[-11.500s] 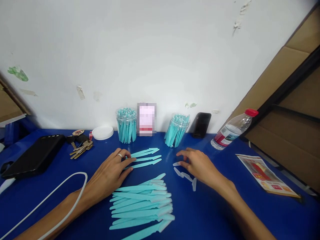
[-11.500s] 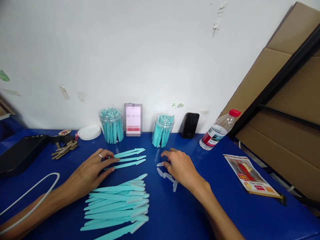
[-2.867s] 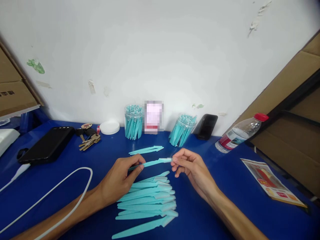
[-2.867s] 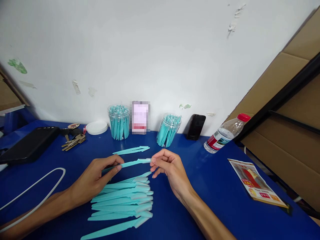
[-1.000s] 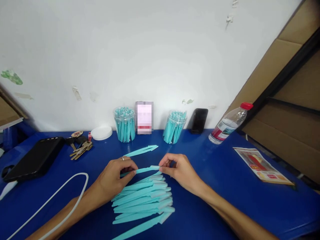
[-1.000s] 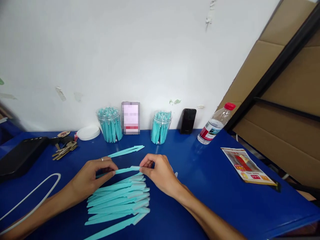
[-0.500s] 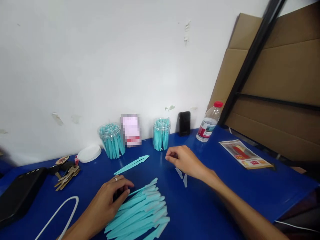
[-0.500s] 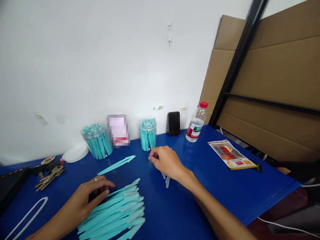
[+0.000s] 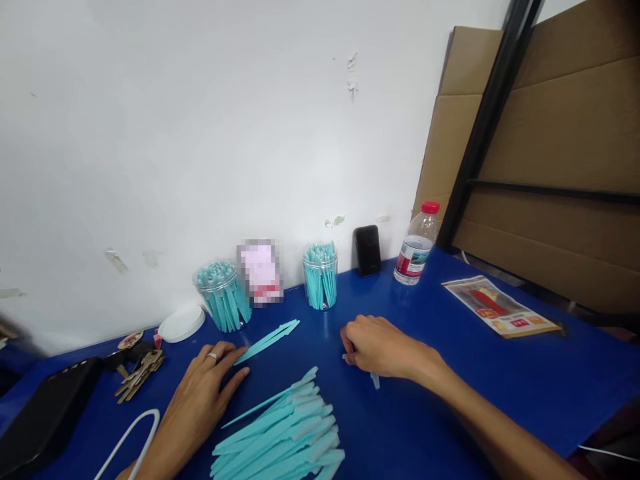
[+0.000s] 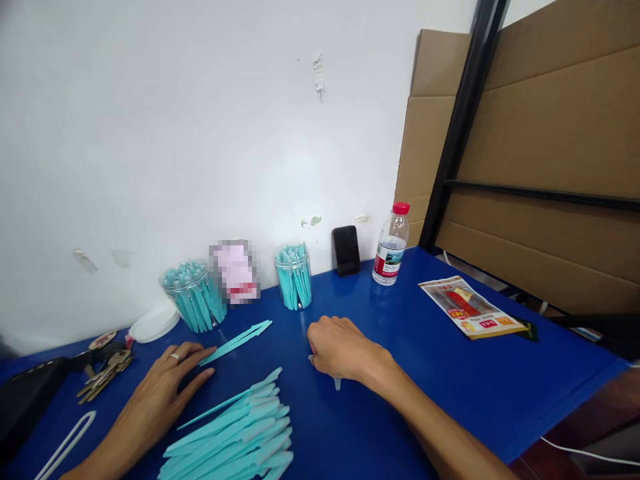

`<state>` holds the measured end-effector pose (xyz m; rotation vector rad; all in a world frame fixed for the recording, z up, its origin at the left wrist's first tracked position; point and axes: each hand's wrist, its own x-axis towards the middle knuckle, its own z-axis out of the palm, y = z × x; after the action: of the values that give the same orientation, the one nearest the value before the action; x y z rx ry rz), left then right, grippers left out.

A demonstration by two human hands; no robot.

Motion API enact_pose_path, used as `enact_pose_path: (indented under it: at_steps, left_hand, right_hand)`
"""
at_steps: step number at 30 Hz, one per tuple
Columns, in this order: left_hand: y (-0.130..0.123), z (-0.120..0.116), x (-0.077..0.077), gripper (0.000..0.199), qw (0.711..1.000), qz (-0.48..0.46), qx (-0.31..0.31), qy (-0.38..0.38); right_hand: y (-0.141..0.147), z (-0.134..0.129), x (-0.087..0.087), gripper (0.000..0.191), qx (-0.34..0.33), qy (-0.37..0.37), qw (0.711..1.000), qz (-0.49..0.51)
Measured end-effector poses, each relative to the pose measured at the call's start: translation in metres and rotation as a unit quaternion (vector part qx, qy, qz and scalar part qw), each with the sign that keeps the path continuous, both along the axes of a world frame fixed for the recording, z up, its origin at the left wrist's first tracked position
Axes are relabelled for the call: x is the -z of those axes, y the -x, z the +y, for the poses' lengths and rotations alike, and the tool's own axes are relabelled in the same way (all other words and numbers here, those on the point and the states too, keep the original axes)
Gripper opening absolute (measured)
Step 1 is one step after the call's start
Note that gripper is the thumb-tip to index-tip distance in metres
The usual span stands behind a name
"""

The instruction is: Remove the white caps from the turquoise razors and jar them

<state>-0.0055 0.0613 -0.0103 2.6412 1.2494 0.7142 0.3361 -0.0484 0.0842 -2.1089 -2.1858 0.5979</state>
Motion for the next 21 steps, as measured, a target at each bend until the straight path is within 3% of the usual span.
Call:
enact_pose_path:
  at_steps: [8,21]
  left_hand:
    - [-0.012,-0.006,-0.006,0.029,1.0,0.02,-0.011,0.014]
    - [-0.008,-0.007,-0.011,0.031,0.997,0.068,0.001,-0.032]
  right_hand:
    - [0.003,-0.001,0.009,0.009,-0.015,-0.021,1.0,0.01]
    - [0.009,-0.003,0.004,0.006,-0.018,-0.028,0.999,0.019]
